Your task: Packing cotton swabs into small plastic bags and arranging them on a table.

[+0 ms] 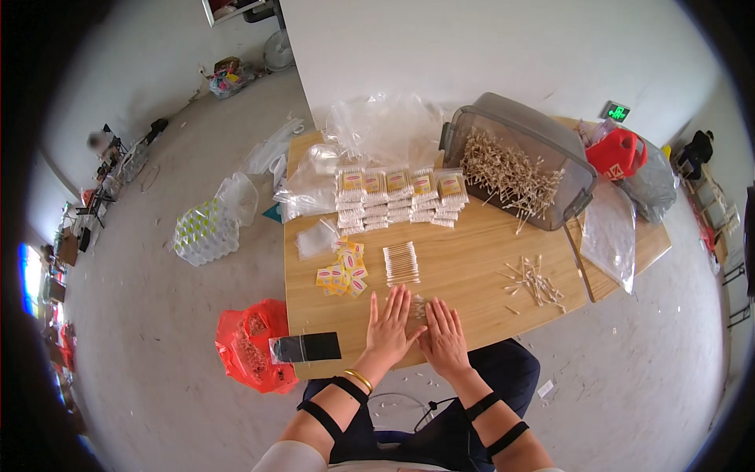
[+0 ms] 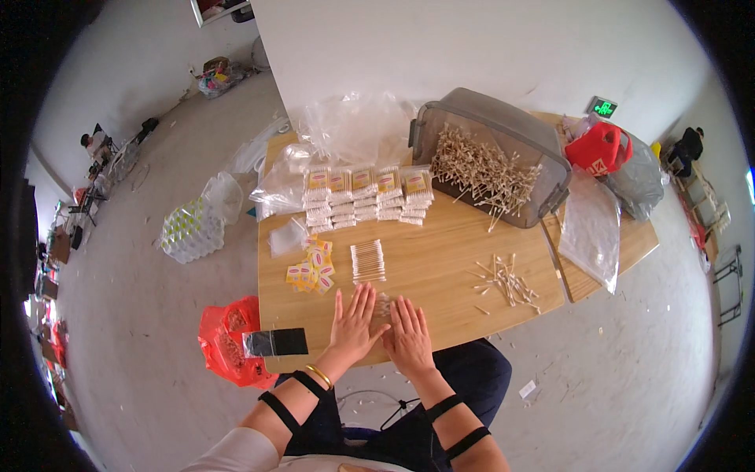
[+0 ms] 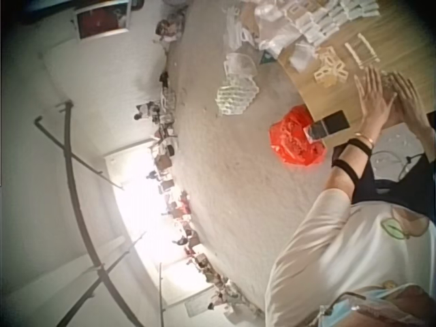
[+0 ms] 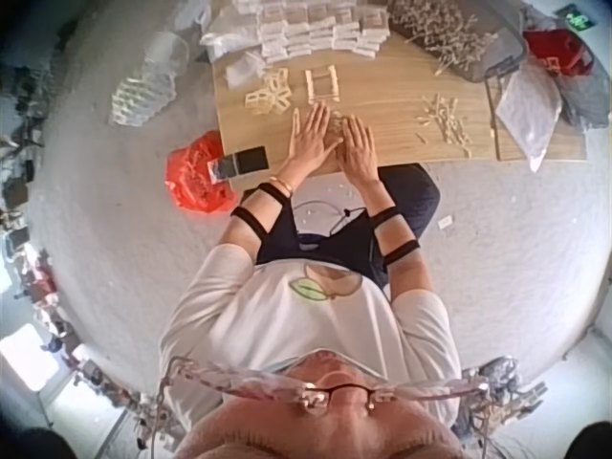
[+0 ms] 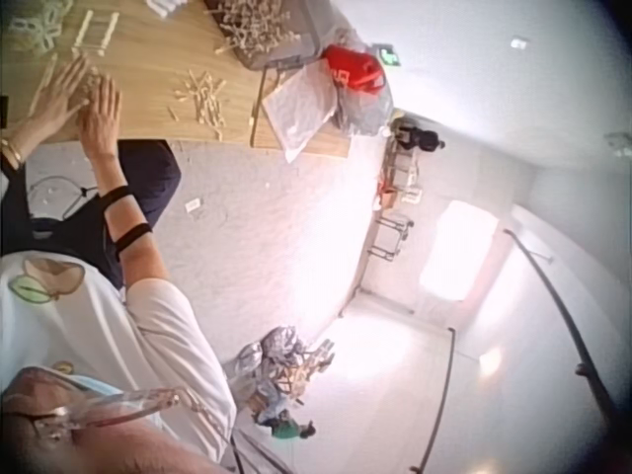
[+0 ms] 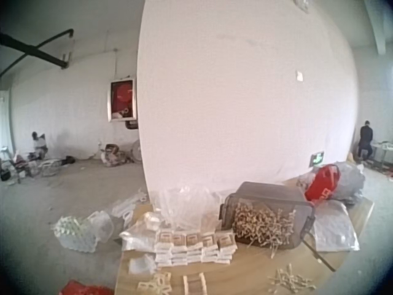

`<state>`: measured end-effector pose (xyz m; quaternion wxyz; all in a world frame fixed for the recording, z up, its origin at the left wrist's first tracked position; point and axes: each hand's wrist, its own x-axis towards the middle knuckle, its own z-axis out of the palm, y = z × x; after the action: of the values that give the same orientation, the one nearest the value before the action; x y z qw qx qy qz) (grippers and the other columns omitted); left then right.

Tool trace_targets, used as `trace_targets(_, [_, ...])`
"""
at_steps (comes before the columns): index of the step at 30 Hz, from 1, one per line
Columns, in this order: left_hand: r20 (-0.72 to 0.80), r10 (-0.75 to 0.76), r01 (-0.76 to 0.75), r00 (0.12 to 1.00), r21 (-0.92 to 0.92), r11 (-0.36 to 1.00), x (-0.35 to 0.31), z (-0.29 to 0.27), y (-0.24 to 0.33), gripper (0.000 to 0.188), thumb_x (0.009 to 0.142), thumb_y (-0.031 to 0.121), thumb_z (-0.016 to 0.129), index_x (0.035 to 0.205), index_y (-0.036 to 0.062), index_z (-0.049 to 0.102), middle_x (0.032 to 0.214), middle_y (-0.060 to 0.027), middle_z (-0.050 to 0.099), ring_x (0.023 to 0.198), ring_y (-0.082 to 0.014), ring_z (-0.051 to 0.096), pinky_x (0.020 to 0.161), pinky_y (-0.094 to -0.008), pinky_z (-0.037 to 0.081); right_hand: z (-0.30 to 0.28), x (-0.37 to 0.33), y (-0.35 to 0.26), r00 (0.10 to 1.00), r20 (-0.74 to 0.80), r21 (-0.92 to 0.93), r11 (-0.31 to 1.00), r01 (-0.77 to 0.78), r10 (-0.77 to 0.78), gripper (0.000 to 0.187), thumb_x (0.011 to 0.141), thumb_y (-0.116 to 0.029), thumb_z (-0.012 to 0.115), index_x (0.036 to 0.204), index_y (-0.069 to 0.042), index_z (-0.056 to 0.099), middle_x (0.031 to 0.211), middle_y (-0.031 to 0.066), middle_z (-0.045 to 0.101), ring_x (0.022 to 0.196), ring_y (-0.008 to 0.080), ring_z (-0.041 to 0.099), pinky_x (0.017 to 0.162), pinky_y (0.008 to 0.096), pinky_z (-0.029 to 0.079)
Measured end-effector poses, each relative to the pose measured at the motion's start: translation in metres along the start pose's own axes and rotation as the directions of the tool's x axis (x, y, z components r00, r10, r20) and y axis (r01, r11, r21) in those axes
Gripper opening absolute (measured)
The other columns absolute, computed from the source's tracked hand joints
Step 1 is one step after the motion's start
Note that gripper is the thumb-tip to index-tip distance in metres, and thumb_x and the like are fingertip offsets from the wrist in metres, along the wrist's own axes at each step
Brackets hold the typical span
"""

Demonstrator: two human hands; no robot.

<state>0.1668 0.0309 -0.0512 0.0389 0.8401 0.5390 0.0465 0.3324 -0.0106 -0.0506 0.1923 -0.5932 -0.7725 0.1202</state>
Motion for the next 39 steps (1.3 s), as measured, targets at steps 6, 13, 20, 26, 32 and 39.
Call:
trace_targets(6, [0.020,0.011,-0.011,1.000,0.003,1.000,-0.005,0.001,0.000,0.090,0.099,0.068,0.030,0.160,0.0034,0.019,0.169,-0.0105,0.014,0.157,-0.0229,0.006,0.125,-0.0570,-0.001,0.000,-0.001,0.000,1.000,0.012,-0.029,1.000,-0.002,0.002,0.071,0.094,-0.032,0.058,0.154,-0.001,0.033,0.161,0.0176,0.031,0.151,0.0314,0.026,0.125,0.0486,0.018])
trace_targets(13, [0.052,0.003,-0.013,0.999,0.191,0.982,-0.012,-0.002,0.008,0.088,0.100,0.067,0.031,0.161,0.0042,0.018,0.169,-0.0097,0.014,0.157,-0.0222,0.006,0.125,-0.0564,-0.001,-0.001,-0.006,0.000,1.000,0.020,-0.018,1.000,-0.015,0.015,0.072,0.094,-0.029,0.057,0.155,-0.001,0.030,0.162,0.0175,0.030,0.152,0.0316,0.025,0.125,0.0477,0.017])
trace_targets(20, [0.074,0.012,-0.014,0.997,0.023,1.000,-0.012,-0.005,0.005,0.088,0.100,0.067,0.029,0.160,0.0032,0.018,0.169,-0.0102,0.016,0.157,-0.0207,0.008,0.125,-0.0564,-0.001,0.001,-0.005,0.002,1.000,0.027,-0.047,0.999,-0.010,0.012,0.075,0.093,-0.031,0.058,0.155,-0.001,0.029,0.162,0.0176,0.029,0.153,0.0314,0.023,0.125,0.0481,0.016])
trace_targets(26, [0.028,0.008,-0.005,1.000,-0.138,0.990,-0.017,-0.011,-0.005,0.089,0.100,0.066,0.030,0.160,0.0010,0.017,0.168,-0.0124,0.016,0.157,-0.0236,0.010,0.124,-0.0564,-0.003,-0.003,0.001,-0.007,0.997,0.069,-0.057,0.998,0.020,-0.016,0.080,0.093,-0.036,0.059,0.156,0.001,0.027,0.163,0.0195,0.026,0.154,0.0326,0.021,0.125,0.0489,0.014])
trace_targets(32, [0.018,-0.147,0.148,0.989,-0.142,0.979,-0.024,-0.004,-0.034,0.095,0.098,0.068,0.031,0.159,-0.0041,0.017,0.168,-0.0179,0.015,0.157,-0.0286,0.008,0.124,-0.0567,-0.003,0.004,0.014,-0.010,1.000,0.022,-0.069,0.998,-0.004,0.005,0.089,0.094,-0.052,0.056,0.155,0.005,0.025,0.162,0.0248,0.024,0.154,0.0357,0.019,0.125,0.0506,0.015])
trace_targets(39, [-0.036,-0.126,0.115,0.991,-0.216,0.970,-0.018,0.009,-0.014,0.098,0.098,0.069,0.028,0.156,-0.0084,0.018,0.166,-0.0229,0.015,0.157,-0.0326,0.007,0.124,-0.0564,-0.003,0.028,0.023,-0.018,0.999,-0.002,-0.168,0.985,0.042,-0.043,0.079,0.096,-0.044,0.049,0.153,0.007,0.030,0.161,0.0287,0.025,0.153,0.0407,0.019,0.125,0.0516,0.015])
